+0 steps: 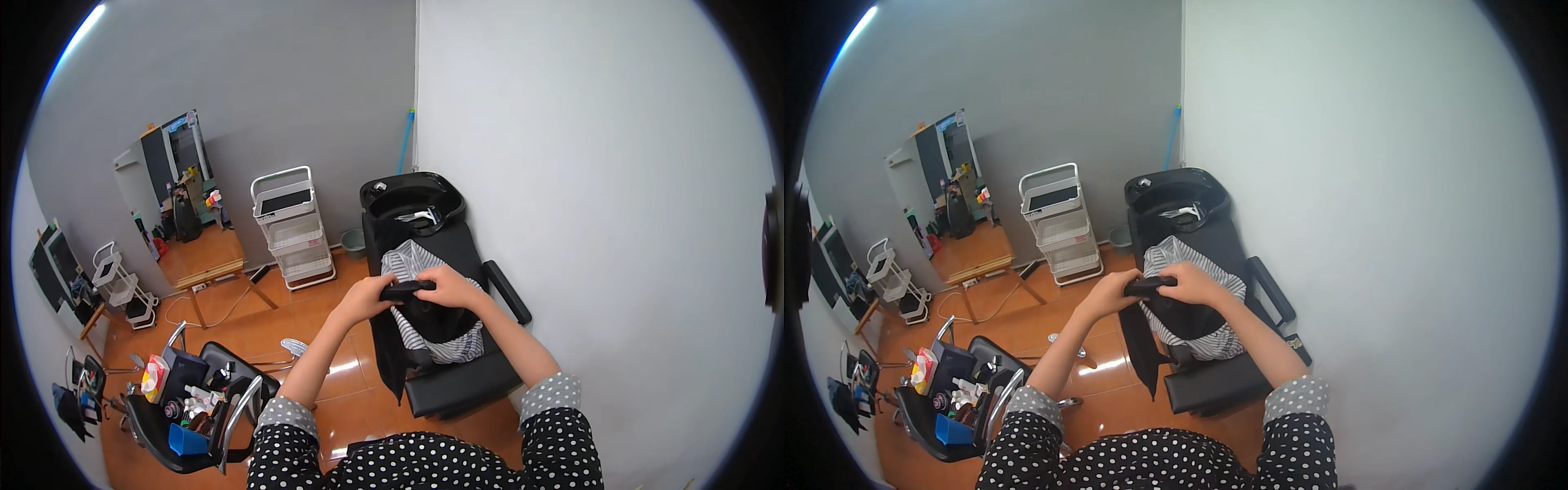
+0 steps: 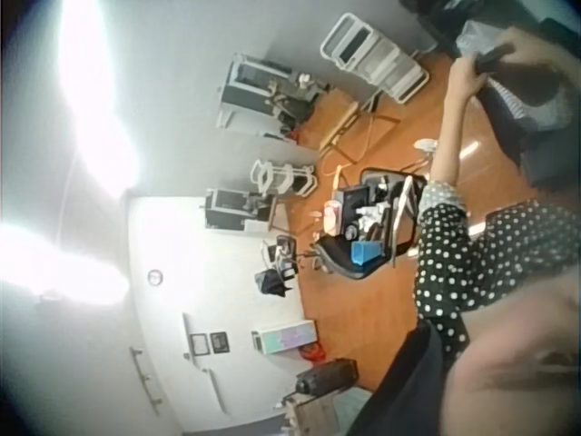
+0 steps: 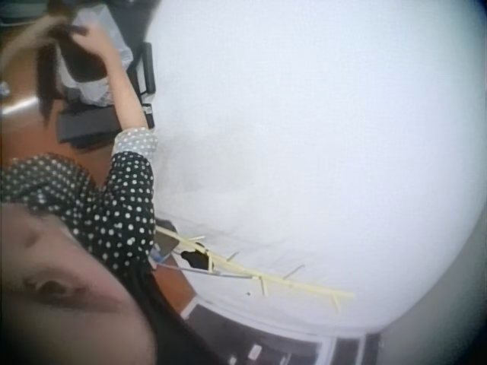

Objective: The person picks up and folds a black salon cape and a striped salon cape, then places them on a yellow coat rack and cleans the hair washing sink with a squeegee.

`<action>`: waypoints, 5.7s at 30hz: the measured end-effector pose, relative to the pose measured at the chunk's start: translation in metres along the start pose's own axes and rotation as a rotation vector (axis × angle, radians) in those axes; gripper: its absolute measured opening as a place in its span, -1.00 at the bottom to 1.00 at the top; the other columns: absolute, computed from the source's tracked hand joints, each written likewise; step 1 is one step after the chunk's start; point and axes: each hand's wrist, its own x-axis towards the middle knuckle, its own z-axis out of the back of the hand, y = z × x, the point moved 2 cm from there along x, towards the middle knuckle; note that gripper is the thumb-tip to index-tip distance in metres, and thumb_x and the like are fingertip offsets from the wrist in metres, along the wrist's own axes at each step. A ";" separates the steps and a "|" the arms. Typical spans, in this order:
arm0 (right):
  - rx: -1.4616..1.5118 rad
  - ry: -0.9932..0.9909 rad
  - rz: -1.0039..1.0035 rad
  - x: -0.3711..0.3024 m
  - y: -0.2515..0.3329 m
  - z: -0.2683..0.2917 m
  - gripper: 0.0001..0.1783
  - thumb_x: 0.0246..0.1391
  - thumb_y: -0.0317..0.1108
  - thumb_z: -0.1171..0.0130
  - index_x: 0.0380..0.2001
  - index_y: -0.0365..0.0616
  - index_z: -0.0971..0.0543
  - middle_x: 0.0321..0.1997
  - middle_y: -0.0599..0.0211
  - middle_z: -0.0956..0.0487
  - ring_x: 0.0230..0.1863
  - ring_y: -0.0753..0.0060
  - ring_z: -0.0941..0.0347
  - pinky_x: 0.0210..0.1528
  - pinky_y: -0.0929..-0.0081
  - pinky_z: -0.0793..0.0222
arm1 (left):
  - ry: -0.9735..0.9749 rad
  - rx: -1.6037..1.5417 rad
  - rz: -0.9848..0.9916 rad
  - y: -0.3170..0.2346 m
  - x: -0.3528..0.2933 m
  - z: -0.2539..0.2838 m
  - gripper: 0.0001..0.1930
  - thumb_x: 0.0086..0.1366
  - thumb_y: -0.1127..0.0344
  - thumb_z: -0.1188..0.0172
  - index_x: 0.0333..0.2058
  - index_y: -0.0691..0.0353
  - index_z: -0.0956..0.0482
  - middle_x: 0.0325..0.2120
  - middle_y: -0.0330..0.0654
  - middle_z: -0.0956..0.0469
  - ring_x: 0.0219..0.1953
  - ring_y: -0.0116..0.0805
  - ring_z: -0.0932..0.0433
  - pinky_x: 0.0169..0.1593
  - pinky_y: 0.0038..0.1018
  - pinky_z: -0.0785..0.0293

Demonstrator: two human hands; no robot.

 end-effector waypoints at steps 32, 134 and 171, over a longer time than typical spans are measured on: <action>0.278 -0.355 -0.225 0.024 0.039 0.028 -0.82 -0.15 -0.42 -0.18 -0.44 -0.31 -0.53 -0.52 0.42 -0.51 -0.43 0.64 -0.36 -0.33 0.61 -0.29 | -0.165 -0.215 0.888 0.202 -0.108 -0.007 -0.65 0.28 -0.01 0.07 -0.34 0.14 -0.52 -0.49 -0.07 -0.59 -0.38 -0.12 -0.59 -0.40 -0.34 -0.45; 1.532 -0.464 -0.662 -0.056 -0.072 -0.170 -0.76 0.05 -0.30 -0.10 -0.20 -0.10 -0.44 -0.25 0.37 -0.53 -0.21 0.44 -0.42 -0.18 0.41 -0.35 | -0.102 -0.864 0.193 0.071 -0.020 0.073 -0.85 0.17 0.50 -0.06 -0.26 0.30 -0.50 -0.38 -0.36 -0.49 -0.27 -0.60 -0.39 -0.13 -0.65 -0.28; 0.577 -0.817 -1.056 -0.100 -0.076 -0.075 -0.77 -0.15 -0.53 0.06 -0.33 -0.18 -0.45 -0.40 0.21 -0.54 -0.32 0.37 -0.52 -0.35 0.52 -0.45 | -0.268 -0.818 0.329 0.133 -0.050 0.015 -0.90 0.02 0.48 -0.29 -0.56 0.24 -0.52 -0.60 -0.40 -0.47 -0.50 -0.64 -0.38 -0.37 -0.66 -0.29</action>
